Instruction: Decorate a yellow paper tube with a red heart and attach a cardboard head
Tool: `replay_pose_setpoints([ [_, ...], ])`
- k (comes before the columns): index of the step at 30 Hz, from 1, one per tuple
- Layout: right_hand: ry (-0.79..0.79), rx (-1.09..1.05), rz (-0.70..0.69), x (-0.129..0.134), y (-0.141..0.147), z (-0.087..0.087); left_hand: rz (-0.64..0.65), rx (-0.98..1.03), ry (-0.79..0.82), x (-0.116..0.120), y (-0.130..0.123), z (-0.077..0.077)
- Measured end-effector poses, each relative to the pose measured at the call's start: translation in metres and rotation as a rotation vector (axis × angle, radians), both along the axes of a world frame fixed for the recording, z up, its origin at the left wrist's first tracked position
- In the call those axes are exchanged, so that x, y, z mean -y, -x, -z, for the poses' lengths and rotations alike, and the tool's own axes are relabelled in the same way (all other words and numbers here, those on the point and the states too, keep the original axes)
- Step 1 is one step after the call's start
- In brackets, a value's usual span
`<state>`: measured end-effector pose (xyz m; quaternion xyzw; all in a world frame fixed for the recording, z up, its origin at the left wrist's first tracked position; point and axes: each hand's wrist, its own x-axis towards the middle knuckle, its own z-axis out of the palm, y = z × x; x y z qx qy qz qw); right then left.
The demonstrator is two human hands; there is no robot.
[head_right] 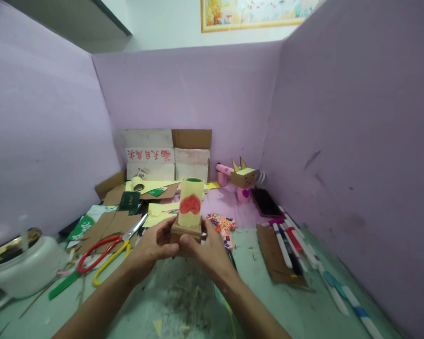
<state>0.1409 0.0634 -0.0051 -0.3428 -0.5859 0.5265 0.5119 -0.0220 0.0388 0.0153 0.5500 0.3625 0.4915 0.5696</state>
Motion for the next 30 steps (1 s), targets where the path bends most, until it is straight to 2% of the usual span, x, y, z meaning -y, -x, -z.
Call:
replay_pose_setpoints([
  [4, -0.089, 0.011, 0.140, -0.008, -0.011, -0.013, -0.064, 0.005, 0.008, 0.002, 0.001, 0.007],
  [10, -0.042, 0.077, -0.045, -0.013, -0.013, -0.035, -0.017, 0.028, 0.008, 0.005, -0.001, 0.010],
  [15, 0.055, 0.063, -0.115, -0.016, -0.014, -0.035, 0.023, 0.074, 0.001, 0.005, -0.001, 0.013],
  [22, 0.105, 0.045, -0.214, -0.013, -0.017, -0.032, 0.064, 0.091, 0.006, 0.005, -0.001, 0.024],
  [26, 0.034, 0.018, -0.288, -0.017, -0.024, -0.030, 0.055, 0.130, 0.018, 0.004, -0.005, 0.018],
  [28, -0.042, -0.041, -0.258, -0.021, -0.030, -0.032, 0.002, 0.121, 0.034, 0.004, -0.006, 0.017],
  [30, -0.099, -0.092, -0.126, -0.027, -0.036, -0.039, -0.031, 0.091, 0.051, 0.003, -0.005, 0.016],
])
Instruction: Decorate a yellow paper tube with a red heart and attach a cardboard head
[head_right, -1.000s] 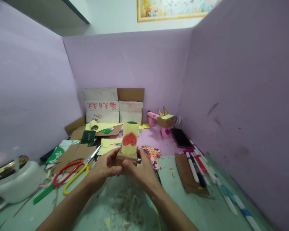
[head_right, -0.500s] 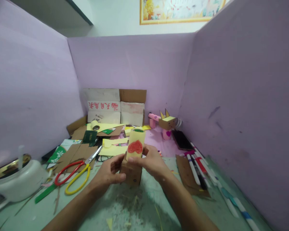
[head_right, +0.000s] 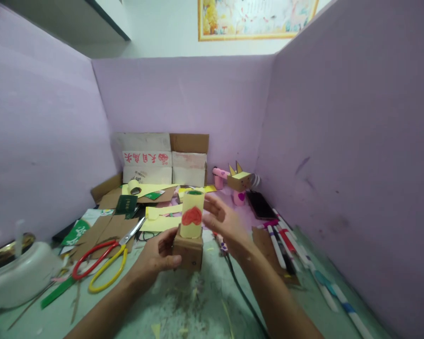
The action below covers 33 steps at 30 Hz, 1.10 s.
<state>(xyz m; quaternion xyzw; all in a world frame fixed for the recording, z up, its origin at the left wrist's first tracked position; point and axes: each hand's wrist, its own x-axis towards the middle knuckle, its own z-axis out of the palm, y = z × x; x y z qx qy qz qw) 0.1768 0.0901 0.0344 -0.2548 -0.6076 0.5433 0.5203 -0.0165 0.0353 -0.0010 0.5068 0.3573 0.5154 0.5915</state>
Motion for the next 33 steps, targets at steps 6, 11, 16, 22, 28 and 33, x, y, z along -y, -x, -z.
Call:
replay_pose_setpoints([
  [6, -0.125, 0.110, 0.154, -0.007, 0.006, -0.037, -0.012, -0.038, 0.031, 0.002, 0.001, -0.002],
  [11, -0.044, 0.238, 0.087, -0.005, 0.022, -0.043, 0.048, -0.007, 0.025, 0.003, 0.001, -0.006],
  [16, -0.012, 0.179, 0.061, -0.002, 0.025, -0.041, 0.052, 0.018, 0.016, 0.002, 0.003, -0.001],
  [22, -0.015, 0.153, 0.115, 0.003, 0.027, -0.039, 0.066, 0.044, -0.003, 0.000, 0.002, 0.004],
  [28, -0.066, 0.157, 0.186, 0.007, 0.028, -0.032, 0.069, 0.044, -0.028, -0.002, 0.002, 0.010],
  [33, -0.142, 0.156, 0.199, 0.011, 0.029, -0.030, 0.064, 0.028, -0.064, 0.000, 0.001, 0.010],
])
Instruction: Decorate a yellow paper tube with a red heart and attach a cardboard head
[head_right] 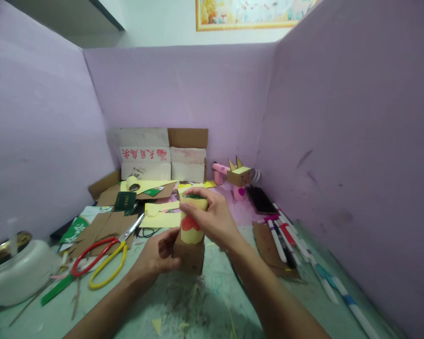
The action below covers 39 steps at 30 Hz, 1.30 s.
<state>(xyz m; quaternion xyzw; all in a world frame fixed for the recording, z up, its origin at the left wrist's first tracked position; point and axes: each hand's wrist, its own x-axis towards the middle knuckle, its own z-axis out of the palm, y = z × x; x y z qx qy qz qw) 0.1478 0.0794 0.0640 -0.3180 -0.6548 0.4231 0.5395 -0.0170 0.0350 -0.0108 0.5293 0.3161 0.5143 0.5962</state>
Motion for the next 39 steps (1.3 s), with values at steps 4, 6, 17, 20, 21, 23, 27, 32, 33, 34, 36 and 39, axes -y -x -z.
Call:
replay_pose_setpoints([
  [4, 0.000, 0.005, 0.009, 0.002, 0.000, 0.003, 0.011, 0.004, 0.013, 0.000, -0.001, -0.003],
  [6, -0.009, 0.001, 0.006, 0.002, -0.001, 0.004, 0.011, -0.001, 0.040, -0.001, -0.001, -0.005],
  [17, 0.087, 0.480, 0.435, -0.024, -0.062, 0.048, -0.274, -0.002, 0.014, -0.009, 0.015, -0.007],
  [20, 0.191, 0.705, 0.460, -0.029, -0.068, 0.078, -0.335, -0.053, -0.002, -0.009, 0.017, -0.009],
  [21, 0.209, 0.767, 0.465, -0.029, -0.066, 0.086, -0.375, -0.086, -0.013, -0.008, 0.017, -0.009],
  [23, 0.228, 0.881, 0.484, -0.029, -0.059, 0.096, -0.492, -0.174, -0.045, -0.006, 0.015, -0.009],
  [27, 0.241, 1.030, 0.520, -0.029, -0.046, 0.096, -0.714, -0.391, -0.108, 0.000, 0.008, -0.008],
  [32, 0.298, 1.055, 0.467, -0.037, -0.050, 0.094, -0.810, -0.444, -0.136, 0.005, 0.001, -0.005],
  [33, 0.311, 1.046, 0.460, -0.038, -0.052, 0.095, -0.809, -0.435, -0.128, 0.005, 0.001, -0.005],
  [34, 0.322, 1.037, 0.458, -0.040, -0.054, 0.097, -0.804, -0.425, -0.119, 0.005, 0.001, -0.005],
  [36, 0.331, 1.022, 0.461, -0.042, -0.057, 0.101, -0.799, -0.413, -0.108, 0.005, 0.001, -0.005],
  [39, 0.317, 1.001, 0.447, -0.041, -0.058, 0.104, -0.817, -0.418, -0.132, 0.006, 0.001, -0.005],
])
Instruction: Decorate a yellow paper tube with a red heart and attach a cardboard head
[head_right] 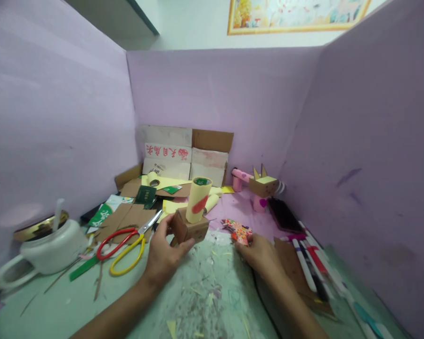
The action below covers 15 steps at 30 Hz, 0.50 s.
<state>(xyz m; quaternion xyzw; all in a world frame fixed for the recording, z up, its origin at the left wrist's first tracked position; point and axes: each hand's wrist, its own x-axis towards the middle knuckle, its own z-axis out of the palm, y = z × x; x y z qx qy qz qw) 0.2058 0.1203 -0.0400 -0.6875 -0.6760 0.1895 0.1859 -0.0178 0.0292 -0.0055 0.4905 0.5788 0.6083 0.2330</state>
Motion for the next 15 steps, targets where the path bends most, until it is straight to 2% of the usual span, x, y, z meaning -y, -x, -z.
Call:
replay_pose_setpoints([
  [4, -0.008, -0.065, -0.011, 0.001, 0.001, 0.000, -0.006, -0.023, -0.041, 0.002, -0.004, 0.001],
  [8, 0.053, -0.203, 0.019, 0.000, 0.001, -0.003, -0.038, -0.035, -0.062, 0.004, -0.006, 0.004],
  [12, 0.101, -0.453, 0.045, 0.005, 0.002, -0.008, -0.102, -0.082, -0.079, 0.002, -0.003, 0.007],
  [15, 0.063, -0.655, 0.038, 0.012, 0.004, -0.015, -0.122, -0.108, -0.076, 0.000, 0.000, 0.007],
])
